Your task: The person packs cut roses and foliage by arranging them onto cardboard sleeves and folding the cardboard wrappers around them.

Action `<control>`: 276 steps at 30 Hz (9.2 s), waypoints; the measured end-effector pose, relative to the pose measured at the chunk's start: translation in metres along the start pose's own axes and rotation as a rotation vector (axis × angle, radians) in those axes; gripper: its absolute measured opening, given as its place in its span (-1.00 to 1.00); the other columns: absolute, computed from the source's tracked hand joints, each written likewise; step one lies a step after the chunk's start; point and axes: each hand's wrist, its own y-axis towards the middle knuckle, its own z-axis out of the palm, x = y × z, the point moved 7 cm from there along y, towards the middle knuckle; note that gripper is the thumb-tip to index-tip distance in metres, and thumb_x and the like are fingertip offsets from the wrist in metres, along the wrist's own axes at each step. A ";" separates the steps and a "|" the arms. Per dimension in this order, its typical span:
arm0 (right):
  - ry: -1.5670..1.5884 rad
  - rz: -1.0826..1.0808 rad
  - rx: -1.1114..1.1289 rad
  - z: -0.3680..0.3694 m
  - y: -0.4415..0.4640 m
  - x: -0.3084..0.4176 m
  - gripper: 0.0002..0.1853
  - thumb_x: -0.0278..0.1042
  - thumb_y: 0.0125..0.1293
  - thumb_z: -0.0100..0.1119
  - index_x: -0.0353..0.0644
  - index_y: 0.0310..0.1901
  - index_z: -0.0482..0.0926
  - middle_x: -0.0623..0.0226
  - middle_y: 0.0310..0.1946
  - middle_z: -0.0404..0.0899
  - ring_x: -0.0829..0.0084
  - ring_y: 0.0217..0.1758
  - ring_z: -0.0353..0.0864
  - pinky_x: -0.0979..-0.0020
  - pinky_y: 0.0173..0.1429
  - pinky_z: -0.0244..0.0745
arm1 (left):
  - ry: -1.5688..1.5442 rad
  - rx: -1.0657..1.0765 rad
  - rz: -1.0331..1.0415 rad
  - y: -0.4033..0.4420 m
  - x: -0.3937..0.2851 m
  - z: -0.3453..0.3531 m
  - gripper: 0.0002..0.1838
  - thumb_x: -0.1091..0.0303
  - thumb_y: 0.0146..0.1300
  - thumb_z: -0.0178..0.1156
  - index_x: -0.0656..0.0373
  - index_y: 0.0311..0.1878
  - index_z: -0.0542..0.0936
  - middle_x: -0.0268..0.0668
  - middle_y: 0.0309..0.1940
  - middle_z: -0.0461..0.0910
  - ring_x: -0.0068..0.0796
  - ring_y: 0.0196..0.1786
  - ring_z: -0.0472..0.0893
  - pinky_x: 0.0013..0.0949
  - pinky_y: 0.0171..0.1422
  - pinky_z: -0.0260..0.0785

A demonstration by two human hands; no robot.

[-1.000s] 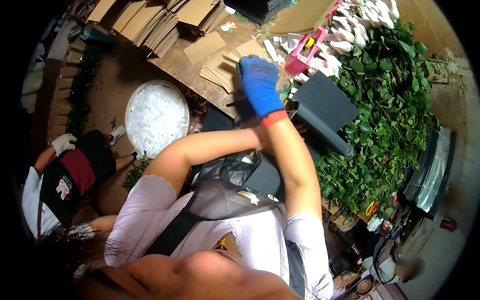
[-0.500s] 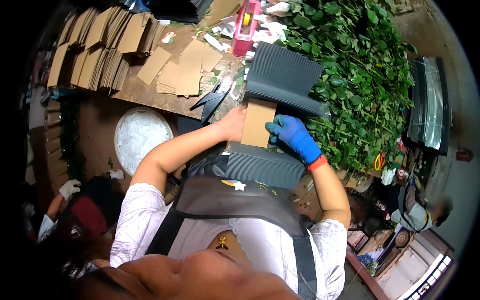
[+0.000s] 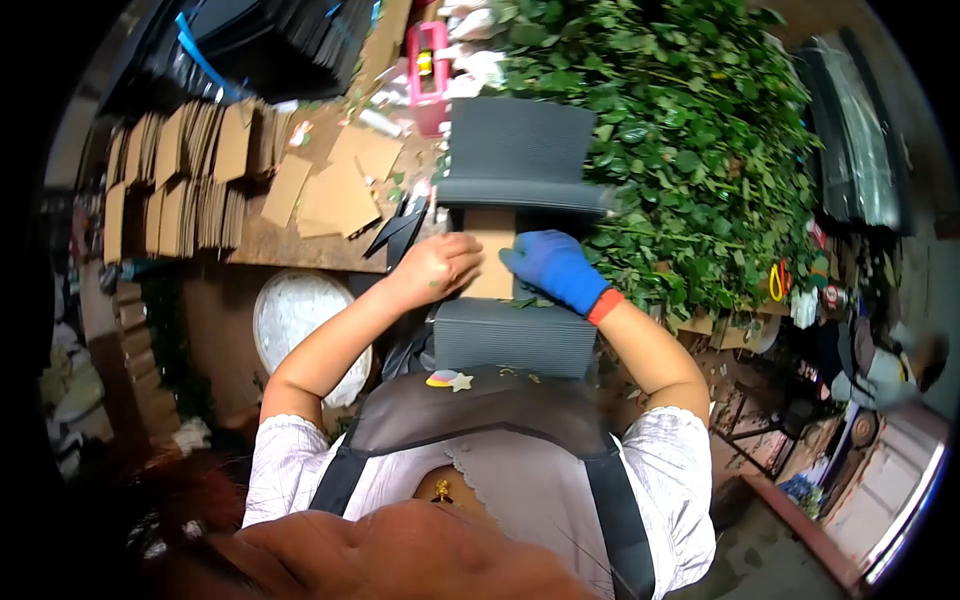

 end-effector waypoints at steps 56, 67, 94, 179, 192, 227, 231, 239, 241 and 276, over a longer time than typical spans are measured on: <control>-0.457 -0.177 -1.140 -0.272 -0.070 -0.054 -0.51 -0.43 0.14 0.34 0.18 0.15 0.62 0.40 0.20 0.60 0.22 0.21 0.59 0.14 0.37 0.46 | 0.094 0.065 -0.055 0.002 -0.016 0.006 -0.73 0.42 0.15 0.40 0.27 -0.09 0.66 -0.09 -0.01 0.64 -0.03 0.16 0.63 -0.08 0.32 0.48; -0.522 0.002 -0.299 -0.069 -0.138 -0.110 -0.48 -0.49 0.05 0.34 0.28 0.07 0.64 0.37 -0.27 0.68 0.17 -0.18 0.68 0.16 -0.09 0.59 | -0.355 0.117 -0.464 -0.016 0.007 0.004 0.17 0.00 -0.11 0.65 0.22 0.50 0.20 -0.01 0.24 0.59 0.13 0.39 0.47 0.10 0.66 -0.03; -0.597 -0.167 -1.392 -0.284 -0.188 -0.065 -0.48 -0.50 0.17 0.29 0.19 0.18 0.57 0.45 0.12 0.64 0.25 0.14 0.64 0.19 0.28 0.52 | -0.153 0.290 -0.263 0.003 -0.017 0.003 -0.66 0.16 0.07 0.54 0.14 -0.14 0.79 0.00 0.22 0.46 0.04 0.30 0.42 -0.05 0.37 0.32; -0.466 -0.096 -0.184 -0.074 -0.097 -0.118 -0.69 -0.24 0.33 0.23 0.19 0.10 0.65 0.24 -0.16 0.70 0.17 -0.06 0.73 0.15 0.04 0.62 | -0.421 0.062 -0.470 -0.001 -0.001 0.012 -0.38 0.41 0.19 0.47 0.08 0.34 0.53 -0.19 0.15 0.50 -0.28 0.15 0.58 -0.29 0.17 0.53; -0.502 0.041 -1.171 -0.216 -0.047 -0.088 -0.79 -0.25 0.28 0.24 0.00 -0.07 0.68 0.26 -0.06 0.65 0.17 0.10 0.58 0.12 0.29 0.40 | -0.145 -0.049 -0.435 0.000 0.009 0.012 -0.73 0.39 0.29 0.36 0.17 0.05 0.71 -0.20 -0.14 0.60 -0.29 -0.13 0.60 -0.28 0.01 0.45; -0.538 0.080 -0.691 -0.099 -0.137 -0.135 -0.65 -0.47 0.10 0.31 0.05 -0.03 0.66 0.28 -0.23 0.65 0.14 -0.11 0.66 0.15 -0.02 0.58 | -0.562 -0.322 -0.622 -0.015 0.028 0.022 -0.34 0.42 0.18 0.48 0.23 0.31 0.38 -0.05 0.10 0.59 -0.18 0.07 0.64 -0.26 0.20 0.49; -0.274 -0.040 -0.502 -0.062 -0.114 -0.169 -0.66 -0.33 0.20 0.27 0.07 0.05 0.66 0.23 -0.13 0.67 0.11 -0.01 0.66 0.10 0.10 0.57 | -0.340 -0.150 -0.559 -0.008 0.025 0.017 -0.46 0.38 0.21 0.45 0.18 0.24 0.51 -0.05 0.09 0.57 -0.13 0.09 0.61 -0.23 0.21 0.49; -0.335 -0.086 -0.949 -0.161 -0.059 -0.128 -0.78 -0.23 0.32 0.20 -0.04 -0.06 0.68 0.15 -0.10 0.71 0.08 0.00 0.70 0.12 0.12 0.58 | -0.302 -0.087 -0.521 -0.004 0.018 0.018 -0.51 0.34 0.27 0.39 0.15 0.26 0.55 -0.02 0.10 0.53 -0.04 0.16 0.56 -0.16 0.27 0.42; -0.587 0.020 -0.853 -0.161 -0.021 -0.134 -0.85 -0.24 0.31 0.21 -0.07 -0.20 0.69 0.14 -0.21 0.70 0.08 -0.06 0.70 0.11 0.04 0.59 | -0.231 -0.095 -0.470 -0.004 0.018 0.017 -0.50 0.36 0.27 0.38 0.15 0.27 0.54 -0.01 0.13 0.50 -0.02 0.19 0.52 -0.14 0.31 0.38; -0.285 -0.420 -1.254 -0.202 -0.106 -0.053 -0.51 -0.60 0.09 0.09 -0.10 0.10 0.64 0.08 -0.03 0.67 -0.02 0.08 0.61 0.04 0.21 0.51 | -0.454 -0.153 -0.585 -0.013 0.030 0.028 -0.46 0.31 0.29 0.39 0.23 0.28 0.45 -0.05 0.00 0.59 -0.20 0.03 0.65 -0.26 0.05 0.53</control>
